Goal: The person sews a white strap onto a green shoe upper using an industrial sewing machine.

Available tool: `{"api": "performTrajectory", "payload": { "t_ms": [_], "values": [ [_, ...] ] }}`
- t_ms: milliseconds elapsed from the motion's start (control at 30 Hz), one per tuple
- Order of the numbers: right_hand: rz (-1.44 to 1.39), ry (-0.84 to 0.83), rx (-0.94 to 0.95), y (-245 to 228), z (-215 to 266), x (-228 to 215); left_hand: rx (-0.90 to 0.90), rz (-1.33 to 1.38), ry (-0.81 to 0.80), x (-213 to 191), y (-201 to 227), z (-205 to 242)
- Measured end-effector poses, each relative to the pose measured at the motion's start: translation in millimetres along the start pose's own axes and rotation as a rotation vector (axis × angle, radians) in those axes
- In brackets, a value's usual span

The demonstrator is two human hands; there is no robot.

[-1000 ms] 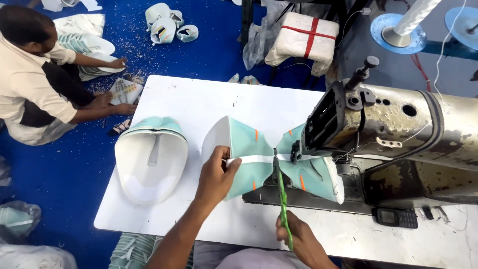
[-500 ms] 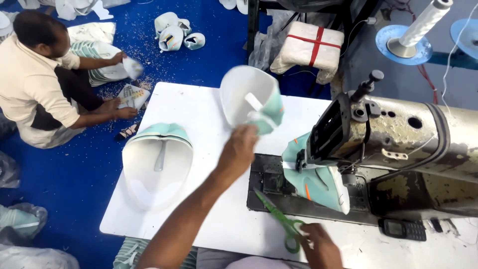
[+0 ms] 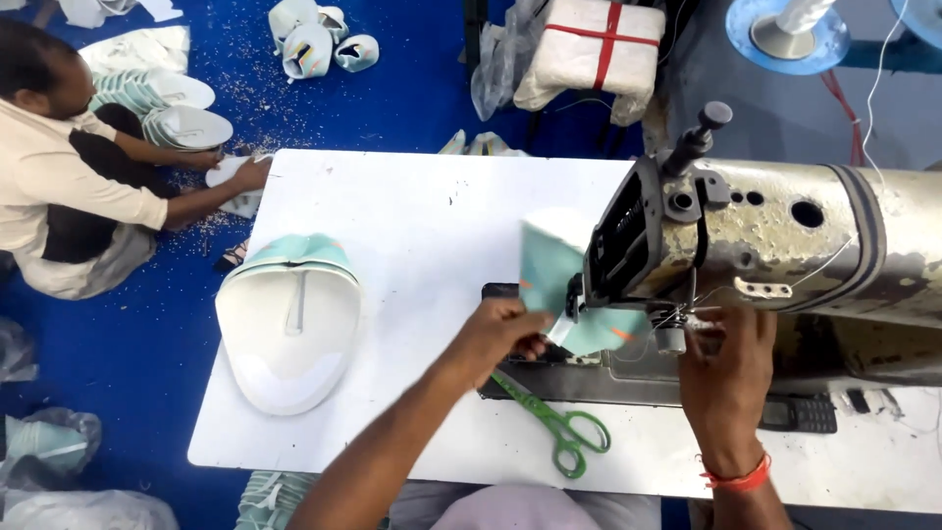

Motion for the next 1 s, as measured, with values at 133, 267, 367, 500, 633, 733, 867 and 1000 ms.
{"api": "performTrajectory", "payload": {
  "t_ms": [133,267,367,500,633,733,867,1000],
  "values": [
    [0.174,-0.143,-0.445,-33.0,15.1,18.8,0.087,0.11,0.08,12.2,-5.6,26.9],
    [0.263,-0.492,-0.568,-45.1,37.3,42.3,0.187,0.066,0.138,16.4,2.8,37.1],
    [0.244,-0.436,-0.674,-56.3,41.2,35.5,0.159,0.115,0.119,13.5,-2.0,35.0],
    [0.225,-0.366,-0.741,-66.0,40.3,31.8,0.129,0.185,0.097,15.1,-6.6,31.3],
    [0.245,-0.409,-0.67,-58.4,35.2,40.0,0.112,0.185,0.162,16.2,-1.3,23.0],
    [0.282,-0.464,-0.552,-52.6,32.5,44.3,0.107,0.196,0.196,16.9,3.1,14.8],
    [0.157,-0.339,-0.567,-66.0,29.3,38.9,0.145,0.18,0.233,17.3,13.8,7.9],
    [0.024,-0.189,-0.558,-44.1,67.1,33.4,0.154,0.154,0.254,15.6,7.5,4.9]
  ]
}}
Point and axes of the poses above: each hand's wrist, its own z-axis away from the middle knuckle, its own x-axis out of the palm, y = z × x, the point moved 6 cm from there along -z, towards the middle knuckle, and after that the axes turned 13 degrees about y, right-handed, at the moved point
